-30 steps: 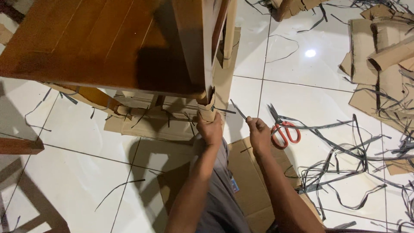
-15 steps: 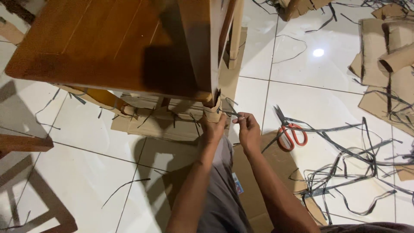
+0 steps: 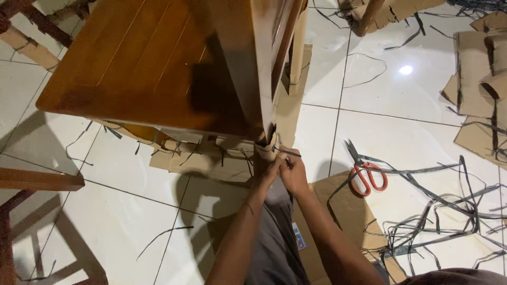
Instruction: Wrapping wooden chair legs with cardboard and securing them with plastic strips for protection.
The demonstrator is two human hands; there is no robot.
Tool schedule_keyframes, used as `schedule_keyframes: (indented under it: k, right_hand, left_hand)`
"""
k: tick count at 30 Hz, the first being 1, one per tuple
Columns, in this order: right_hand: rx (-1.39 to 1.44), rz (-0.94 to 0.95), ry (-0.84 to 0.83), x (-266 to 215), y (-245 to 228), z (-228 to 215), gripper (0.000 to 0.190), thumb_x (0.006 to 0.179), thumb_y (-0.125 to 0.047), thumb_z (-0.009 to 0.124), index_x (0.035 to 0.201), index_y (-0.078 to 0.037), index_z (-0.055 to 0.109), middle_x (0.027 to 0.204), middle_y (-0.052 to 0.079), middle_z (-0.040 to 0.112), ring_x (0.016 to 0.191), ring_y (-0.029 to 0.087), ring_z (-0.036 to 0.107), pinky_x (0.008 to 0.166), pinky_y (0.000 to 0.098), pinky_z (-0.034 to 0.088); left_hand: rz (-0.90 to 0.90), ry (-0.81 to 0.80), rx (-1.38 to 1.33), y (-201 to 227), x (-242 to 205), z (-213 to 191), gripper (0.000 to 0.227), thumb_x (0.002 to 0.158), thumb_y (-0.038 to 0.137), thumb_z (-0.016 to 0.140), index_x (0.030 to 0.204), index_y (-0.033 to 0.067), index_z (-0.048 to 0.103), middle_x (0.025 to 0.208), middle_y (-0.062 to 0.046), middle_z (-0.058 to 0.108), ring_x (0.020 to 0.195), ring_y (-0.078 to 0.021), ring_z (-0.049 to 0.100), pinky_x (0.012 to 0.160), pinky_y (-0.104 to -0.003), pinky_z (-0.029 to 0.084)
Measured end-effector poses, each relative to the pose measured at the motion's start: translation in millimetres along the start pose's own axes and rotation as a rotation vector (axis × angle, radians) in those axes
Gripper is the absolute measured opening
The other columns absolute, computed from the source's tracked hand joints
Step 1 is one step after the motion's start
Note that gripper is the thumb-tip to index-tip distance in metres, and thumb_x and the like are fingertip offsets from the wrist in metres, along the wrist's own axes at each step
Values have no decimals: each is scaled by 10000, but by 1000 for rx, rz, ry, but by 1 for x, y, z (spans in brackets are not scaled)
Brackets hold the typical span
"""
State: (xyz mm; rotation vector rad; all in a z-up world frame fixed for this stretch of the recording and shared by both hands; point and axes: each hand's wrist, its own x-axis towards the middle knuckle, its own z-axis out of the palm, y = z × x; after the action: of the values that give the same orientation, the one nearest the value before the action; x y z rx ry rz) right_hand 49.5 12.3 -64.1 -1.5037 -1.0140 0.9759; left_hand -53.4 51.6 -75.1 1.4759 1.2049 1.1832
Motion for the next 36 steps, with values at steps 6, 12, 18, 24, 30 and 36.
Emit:
schedule_keyframes:
  k: [6,12,18,24,30,36]
  right_hand:
    - [93,60,-281,18,63,6,740,775,-82,685,1498,-64,532,1065,108,496,895,259,542,864,417,523]
    - [7,136,-302,9,-49,-5,537,710,-198,863,1195,-90,661,907,68,492,744,234,561,661,355,507]
    - [-75,148,-285,8,-51,0,416,696,-196,860,1008,-85,607,859,62,494,680,244,584,608,361,498]
    - [-193,67,-272,4,-62,0,378,755,-235,806,1029,-63,610,868,167,585,804,371,658,722,470,538]
    - [-221,32,-279,-3,-73,1,341,753,-276,818,924,-60,616,849,155,625,814,353,664,738,456,544]
    - [-228,61,-283,1,-65,-2,346,749,-281,828,908,-77,597,805,167,602,782,357,661,704,449,535]
  left_hand:
    - [-133,-37,130,-146,-8,20,675,970,250,621,1511,-89,400,1371,-190,599,1378,-306,525,1213,-319,364]
    - [-613,42,11,-53,2,-9,703,992,523,370,1490,28,410,1519,-261,481,1411,-415,459,1223,-529,324]
    - [-509,309,-313,-26,8,0,609,1034,439,499,1525,80,465,1558,-178,452,1473,-352,395,1246,-461,306]
    - [-337,376,-571,-148,27,-8,178,1029,212,615,878,123,644,726,-42,584,516,-196,611,388,-343,552]
    - [-310,437,164,-41,-9,-21,175,934,366,706,1045,271,803,876,-10,787,862,-214,758,799,-389,603]
    - [-278,453,187,-25,-31,-27,221,883,325,742,995,147,808,882,-112,782,868,-238,737,804,-387,571]
